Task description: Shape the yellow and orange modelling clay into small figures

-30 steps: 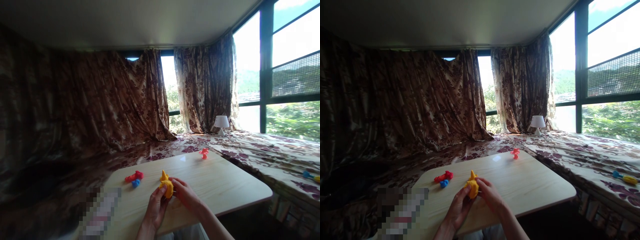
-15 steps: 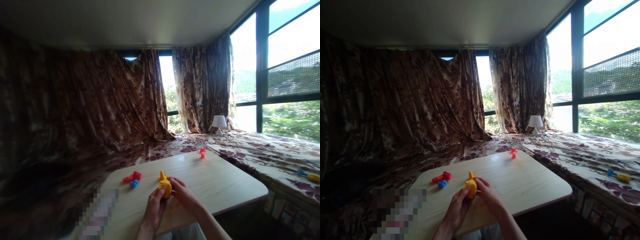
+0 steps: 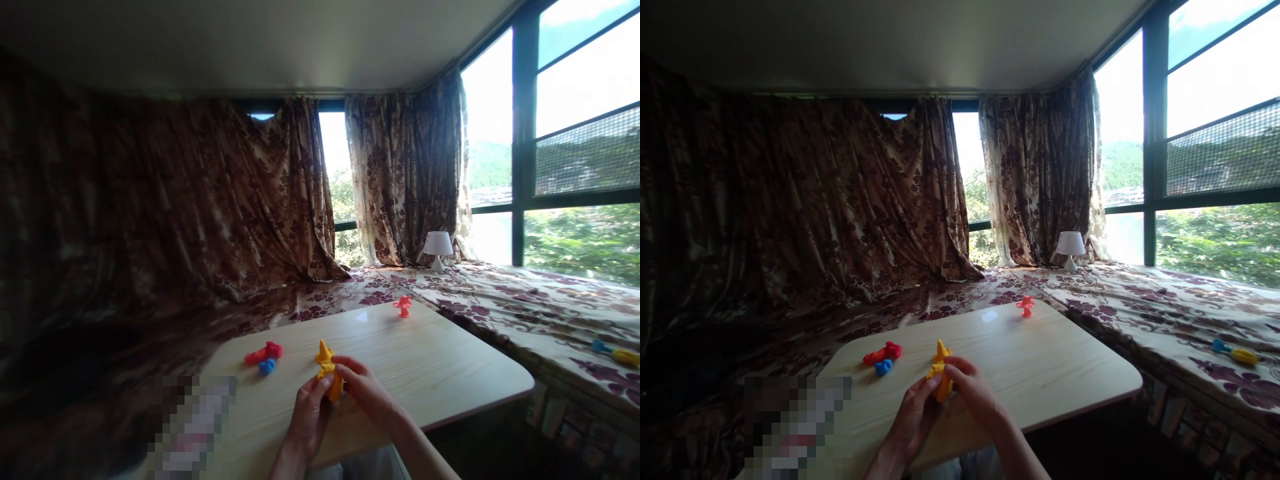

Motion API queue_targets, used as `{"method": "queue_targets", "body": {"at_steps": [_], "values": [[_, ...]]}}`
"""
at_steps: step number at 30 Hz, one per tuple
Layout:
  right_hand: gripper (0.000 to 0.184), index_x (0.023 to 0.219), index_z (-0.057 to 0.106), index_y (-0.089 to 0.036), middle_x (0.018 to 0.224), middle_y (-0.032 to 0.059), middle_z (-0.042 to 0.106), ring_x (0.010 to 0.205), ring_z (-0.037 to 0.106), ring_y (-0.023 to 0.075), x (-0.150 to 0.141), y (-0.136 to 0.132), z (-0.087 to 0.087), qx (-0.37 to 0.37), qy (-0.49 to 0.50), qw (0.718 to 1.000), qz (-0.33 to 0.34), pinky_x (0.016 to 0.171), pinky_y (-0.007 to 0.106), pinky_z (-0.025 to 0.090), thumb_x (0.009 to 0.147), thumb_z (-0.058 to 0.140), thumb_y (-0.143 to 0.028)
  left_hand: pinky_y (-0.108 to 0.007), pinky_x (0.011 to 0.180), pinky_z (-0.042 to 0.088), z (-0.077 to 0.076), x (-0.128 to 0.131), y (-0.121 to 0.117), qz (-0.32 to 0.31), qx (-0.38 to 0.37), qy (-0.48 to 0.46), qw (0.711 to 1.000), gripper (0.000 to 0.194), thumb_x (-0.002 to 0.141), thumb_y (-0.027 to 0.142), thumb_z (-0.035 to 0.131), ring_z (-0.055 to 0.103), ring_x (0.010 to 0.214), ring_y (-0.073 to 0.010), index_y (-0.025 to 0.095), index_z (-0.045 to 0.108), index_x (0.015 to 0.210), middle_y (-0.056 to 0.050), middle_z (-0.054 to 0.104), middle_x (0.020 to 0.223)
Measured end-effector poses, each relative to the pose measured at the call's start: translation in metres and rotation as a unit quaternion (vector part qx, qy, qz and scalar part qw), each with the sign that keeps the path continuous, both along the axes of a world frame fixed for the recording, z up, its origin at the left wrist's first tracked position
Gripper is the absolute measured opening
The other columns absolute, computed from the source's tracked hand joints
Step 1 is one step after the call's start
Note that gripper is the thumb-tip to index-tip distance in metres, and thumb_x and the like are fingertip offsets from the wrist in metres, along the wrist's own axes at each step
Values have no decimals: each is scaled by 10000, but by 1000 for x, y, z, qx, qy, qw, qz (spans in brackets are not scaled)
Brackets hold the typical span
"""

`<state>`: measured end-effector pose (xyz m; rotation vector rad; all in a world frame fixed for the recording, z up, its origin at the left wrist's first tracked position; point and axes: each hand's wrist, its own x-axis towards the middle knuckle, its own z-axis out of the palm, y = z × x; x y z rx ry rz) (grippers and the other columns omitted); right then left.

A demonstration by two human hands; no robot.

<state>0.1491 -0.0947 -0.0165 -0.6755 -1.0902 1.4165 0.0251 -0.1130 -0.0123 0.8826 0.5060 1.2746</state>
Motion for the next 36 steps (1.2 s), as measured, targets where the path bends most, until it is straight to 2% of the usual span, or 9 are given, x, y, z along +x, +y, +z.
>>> {"method": "queue_targets", "body": {"at_steps": [6, 9, 17, 27, 32, 36], "values": [[357, 962, 667, -163, 856, 47, 700, 849, 631, 213, 1, 0, 1, -19, 37, 999, 19, 753, 322, 481, 715, 665, -421, -263, 751, 459, 5, -1, 0, 15, -30, -36, 999, 188, 675, 183, 699, 591, 742, -148, 127, 698, 855, -33, 664, 745], [382, 974, 660, -165, 885, 49, 703, 853, 633, 215, 2, 1, 0, -22, 33, 999, 22, 770, 330, 479, 660, 719, -374, -258, 748, 465, 6, -1, -1, 12, -47, -55, 997, 180, 674, 170, 701, 594, 754, -146, 129, 696, 849, -38, 669, 763], [374, 997, 652, -183, 960, 58, 697, 865, 636, 210, 2, 1, -4, -4, 28, 999, 29, 752, 311, 476, 672, 715, -358, -244, 707, 467, -2, -1, 3, -13, -32, -52, 998, 143, 753, 218, 652, 584, 683, -117, 119, 686, 851, -46, 673, 770], [365, 977, 659, -168, 923, 47, 699, 888, 619, 211, 2, 1, -2, 35, -13, 999, 9, 803, 311, 454, 667, 720, -350, -270, 754, 483, 1, -1, 2, -15, -37, -45, 998, 143, 692, 197, 710, 623, 783, -168, 113, 697, 807, -53, 690, 764], [345, 973, 665, -177, 897, 48, 691, 845, 616, 198, 2, 1, -1, -15, 31, 999, 26, 738, 298, 467, 737, 639, -426, -243, 722, 502, 4, -1, 1, 6, -65, -39, 997, 164, 693, 171, 708, 634, 756, -152, 90, 695, 835, -74, 702, 802], [362, 934, 680, -177, 830, 39, 693, 829, 616, 207, 1, 2, -1, -27, 32, 999, 16, 739, 303, 463, 677, 688, -433, -237, 695, 516, 6, -2, -1, 0, -79, -54, 995, 116, 722, 133, 669, 639, 739, -146, 95, 695, 828, -77, 705, 827]]}}
